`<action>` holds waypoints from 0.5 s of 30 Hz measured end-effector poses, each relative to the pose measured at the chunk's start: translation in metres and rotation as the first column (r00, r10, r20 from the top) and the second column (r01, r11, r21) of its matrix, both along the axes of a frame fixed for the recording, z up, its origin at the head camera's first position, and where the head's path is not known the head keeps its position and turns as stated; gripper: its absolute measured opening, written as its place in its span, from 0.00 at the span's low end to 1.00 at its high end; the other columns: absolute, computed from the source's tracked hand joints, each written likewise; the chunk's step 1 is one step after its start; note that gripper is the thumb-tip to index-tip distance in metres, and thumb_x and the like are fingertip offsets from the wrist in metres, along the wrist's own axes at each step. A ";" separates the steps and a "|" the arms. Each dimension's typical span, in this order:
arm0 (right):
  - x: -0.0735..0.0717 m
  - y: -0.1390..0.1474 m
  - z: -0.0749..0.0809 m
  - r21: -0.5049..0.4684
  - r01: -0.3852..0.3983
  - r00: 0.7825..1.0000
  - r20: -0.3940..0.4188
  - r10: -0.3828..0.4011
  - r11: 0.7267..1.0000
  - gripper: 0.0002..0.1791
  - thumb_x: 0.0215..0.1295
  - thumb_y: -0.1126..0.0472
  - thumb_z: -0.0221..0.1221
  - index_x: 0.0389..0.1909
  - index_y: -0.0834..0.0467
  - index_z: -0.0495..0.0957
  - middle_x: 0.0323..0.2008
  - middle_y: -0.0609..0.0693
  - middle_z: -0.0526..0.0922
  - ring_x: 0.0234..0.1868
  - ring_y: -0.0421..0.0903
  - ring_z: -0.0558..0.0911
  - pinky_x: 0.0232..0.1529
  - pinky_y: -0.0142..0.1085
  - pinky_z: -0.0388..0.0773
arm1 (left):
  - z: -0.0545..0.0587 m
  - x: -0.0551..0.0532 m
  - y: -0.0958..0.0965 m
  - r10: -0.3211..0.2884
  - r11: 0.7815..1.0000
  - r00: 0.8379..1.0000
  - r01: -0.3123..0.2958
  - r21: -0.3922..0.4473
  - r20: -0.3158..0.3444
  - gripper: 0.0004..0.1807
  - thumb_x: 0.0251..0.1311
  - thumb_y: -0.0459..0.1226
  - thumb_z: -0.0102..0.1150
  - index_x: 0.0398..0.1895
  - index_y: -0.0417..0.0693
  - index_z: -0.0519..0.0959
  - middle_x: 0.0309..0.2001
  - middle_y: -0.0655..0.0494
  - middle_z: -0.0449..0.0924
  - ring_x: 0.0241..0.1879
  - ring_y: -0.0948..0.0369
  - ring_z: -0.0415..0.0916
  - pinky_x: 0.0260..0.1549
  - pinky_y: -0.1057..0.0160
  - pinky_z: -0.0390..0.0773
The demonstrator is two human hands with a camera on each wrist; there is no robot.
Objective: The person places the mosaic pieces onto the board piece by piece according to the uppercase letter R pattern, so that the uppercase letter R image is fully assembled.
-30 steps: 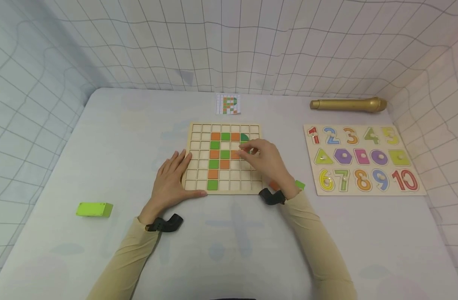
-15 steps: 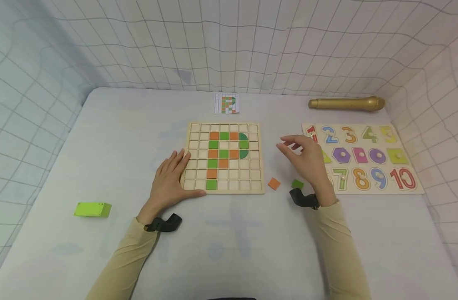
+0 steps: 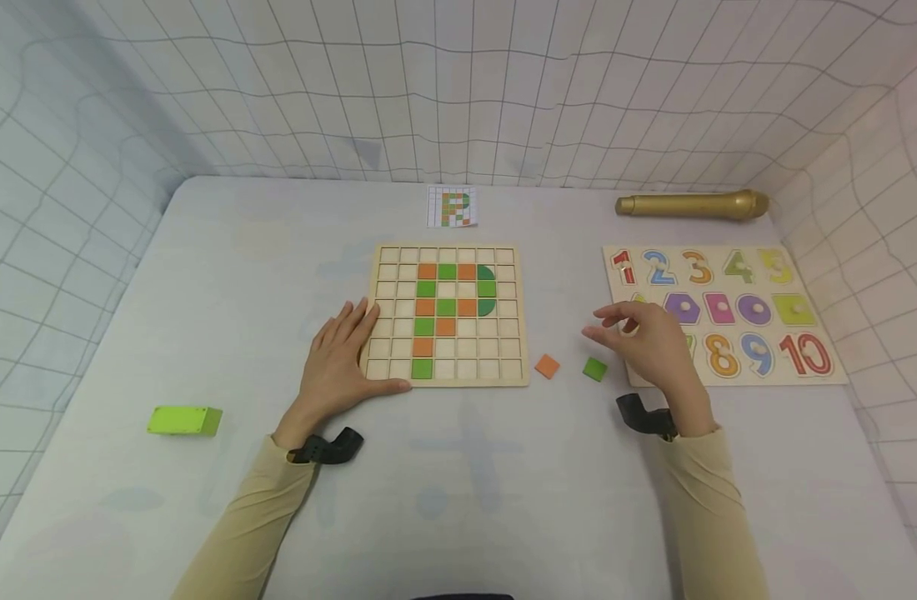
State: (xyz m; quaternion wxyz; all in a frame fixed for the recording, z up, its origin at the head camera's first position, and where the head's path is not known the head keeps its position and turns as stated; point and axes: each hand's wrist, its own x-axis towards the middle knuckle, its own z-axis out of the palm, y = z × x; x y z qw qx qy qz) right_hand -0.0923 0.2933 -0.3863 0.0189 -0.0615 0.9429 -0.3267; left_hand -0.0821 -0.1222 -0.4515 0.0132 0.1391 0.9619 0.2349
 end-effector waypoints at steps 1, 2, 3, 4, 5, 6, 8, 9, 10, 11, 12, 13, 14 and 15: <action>0.001 0.001 -0.001 0.011 -0.006 1.000 0.018 0.006 1.000 0.21 0.57 0.48 0.67 0.43 0.60 0.84 0.34 0.51 0.82 0.37 0.46 0.72 0.28 0.33 0.66 | 0.000 0.000 0.000 0.000 1.000 1.000 0.000 0.000 -0.001 0.66 0.35 0.69 0.65 0.75 0.49 0.49 0.75 0.52 0.42 0.73 0.56 0.33 0.67 0.52 0.38; 0.002 0.001 -0.002 0.016 -0.013 0.999 0.036 0.012 1.000 0.21 0.56 0.48 0.67 0.43 0.60 0.84 0.34 0.50 0.82 0.37 0.47 0.71 0.28 0.34 0.66 | 0.000 0.000 0.000 0.000 1.000 1.000 0.000 0.001 -0.002 0.66 0.35 0.69 0.65 0.75 0.49 0.49 0.75 0.52 0.42 0.73 0.56 0.33 0.67 0.52 0.38; 0.003 0.002 -0.003 0.026 -0.017 0.999 0.052 0.016 1.000 0.21 0.55 0.47 0.68 0.43 0.60 0.84 0.34 0.50 0.81 0.36 0.47 0.71 0.27 0.35 0.66 | 0.000 0.000 0.000 0.000 1.000 1.000 0.000 0.002 -0.001 0.66 0.35 0.69 0.65 0.75 0.49 0.49 0.75 0.52 0.42 0.73 0.56 0.33 0.67 0.52 0.38; 0.003 0.002 -0.003 0.036 -0.023 0.997 0.069 0.021 0.999 0.22 0.55 0.47 0.68 0.43 0.60 0.84 0.33 0.50 0.81 0.36 0.47 0.71 0.27 0.35 0.66 | 0.000 0.000 0.000 -0.001 1.000 1.000 0.001 0.003 -0.002 0.66 0.35 0.69 0.65 0.75 0.49 0.49 0.75 0.52 0.42 0.73 0.56 0.33 0.67 0.52 0.38; 0.004 0.002 -0.004 0.046 -0.028 0.996 0.084 0.024 0.999 0.22 0.54 0.47 0.69 0.43 0.59 0.84 0.33 0.50 0.81 0.35 0.47 0.70 0.26 0.35 0.66 | 0.000 0.000 0.000 -0.001 1.000 1.000 0.001 0.004 -0.002 0.66 0.35 0.69 0.65 0.75 0.49 0.49 0.75 0.52 0.42 0.73 0.56 0.33 0.67 0.52 0.38; 0.005 0.003 -0.005 0.055 -0.031 0.994 0.102 0.025 0.998 0.23 0.53 0.47 0.69 0.43 0.59 0.83 0.32 0.49 0.80 0.35 0.47 0.70 0.25 0.36 0.66 | 0.000 0.000 0.000 -0.001 1.000 1.000 0.002 0.005 -0.003 0.66 0.35 0.69 0.65 0.75 0.49 0.49 0.75 0.52 0.42 0.73 0.56 0.33 0.67 0.52 0.38; 0.006 0.003 -0.005 0.074 -0.041 0.991 0.134 0.030 0.996 0.23 0.52 0.46 0.70 0.43 0.59 0.83 0.32 0.49 0.79 0.34 0.48 0.69 0.24 0.36 0.65 | 0.000 0.000 0.000 -0.002 1.000 1.000 0.002 0.006 -0.003 0.66 0.35 0.69 0.65 0.75 0.49 0.49 0.75 0.52 0.42 0.73 0.55 0.33 0.67 0.52 0.38; 0.006 0.003 -0.006 0.084 -0.046 0.989 0.146 0.033 0.995 0.24 0.52 0.46 0.70 0.43 0.59 0.84 0.32 0.49 0.79 0.33 0.48 0.69 0.24 0.36 0.65 | 0.000 0.000 0.000 -0.002 1.000 1.000 0.002 0.005 -0.004 0.66 0.35 0.69 0.65 0.75 0.49 0.49 0.75 0.52 0.43 0.73 0.55 0.33 0.67 0.52 0.39; 0.007 0.003 -0.006 0.089 -0.053 0.986 0.160 0.038 0.995 0.24 0.51 0.46 0.70 0.43 0.59 0.83 0.32 0.48 0.79 0.33 0.48 0.69 0.24 0.37 0.64 | -0.001 0.000 0.000 -0.003 1.000 1.000 0.003 0.003 -0.006 0.66 0.35 0.69 0.65 0.75 0.49 0.49 0.75 0.52 0.43 0.73 0.55 0.33 0.67 0.51 0.39; 0.007 0.003 -0.006 0.094 -0.059 0.984 0.170 0.042 0.994 0.24 0.51 0.46 0.70 0.43 0.59 0.84 0.31 0.48 0.78 0.32 0.48 0.69 0.24 0.37 0.64 | -0.001 0.000 0.000 -0.003 1.000 1.000 0.003 0.002 -0.008 0.66 0.35 0.69 0.65 0.75 0.49 0.49 0.75 0.52 0.43 0.73 0.55 0.33 0.67 0.51 0.39; 0.008 0.004 -0.007 0.100 -0.068 0.983 0.179 0.049 0.993 0.24 0.50 0.46 0.71 0.42 0.59 0.84 0.31 0.48 0.78 0.31 0.48 0.69 0.24 0.37 0.64 | -0.001 0.000 0.000 -0.003 1.000 1.000 0.003 -0.001 -0.010 0.66 0.35 0.69 0.65 0.75 0.49 0.49 0.75 0.52 0.43 0.73 0.55 0.33 0.67 0.51 0.39; 0.008 0.004 -0.007 0.105 -0.075 0.981 0.186 0.055 0.992 0.24 0.49 0.46 0.71 0.42 0.59 0.84 0.30 0.48 0.78 0.30 0.48 0.69 0.23 0.36 0.64 | -0.001 0.000 0.000 -0.004 1.000 1.000 0.004 -0.003 -0.011 0.66 0.35 0.69 0.65 0.75 0.49 0.49 0.75 0.52 0.43 0.73 0.55 0.34 0.67 0.51 0.39; 0.008 0.004 -0.008 0.111 -0.084 0.980 0.189 0.062 0.990 0.24 0.49 0.46 0.72 0.42 0.59 0.84 0.29 0.48 0.77 0.29 0.47 0.68 0.22 0.36 0.64 | -0.001 0.000 0.000 -0.004 1.000 1.000 0.004 -0.005 -0.013 0.66 0.35 0.69 0.65 0.75 0.48 0.49 0.75 0.52 0.43 0.73 0.55 0.34 0.67 0.51 0.39; 0.009 0.004 -0.008 0.114 -0.092 0.979 0.189 0.070 0.989 0.24 0.48 0.47 0.72 0.42 0.59 0.84 0.29 0.48 0.77 0.28 0.47 0.68 0.22 0.36 0.63 | -0.002 0.000 0.000 -0.006 1.000 1.000 0.006 -0.006 -0.015 0.66 0.35 0.69 0.65 0.75 0.48 0.49 0.75 0.51 0.43 0.73 0.55 0.34 0.67 0.51 0.39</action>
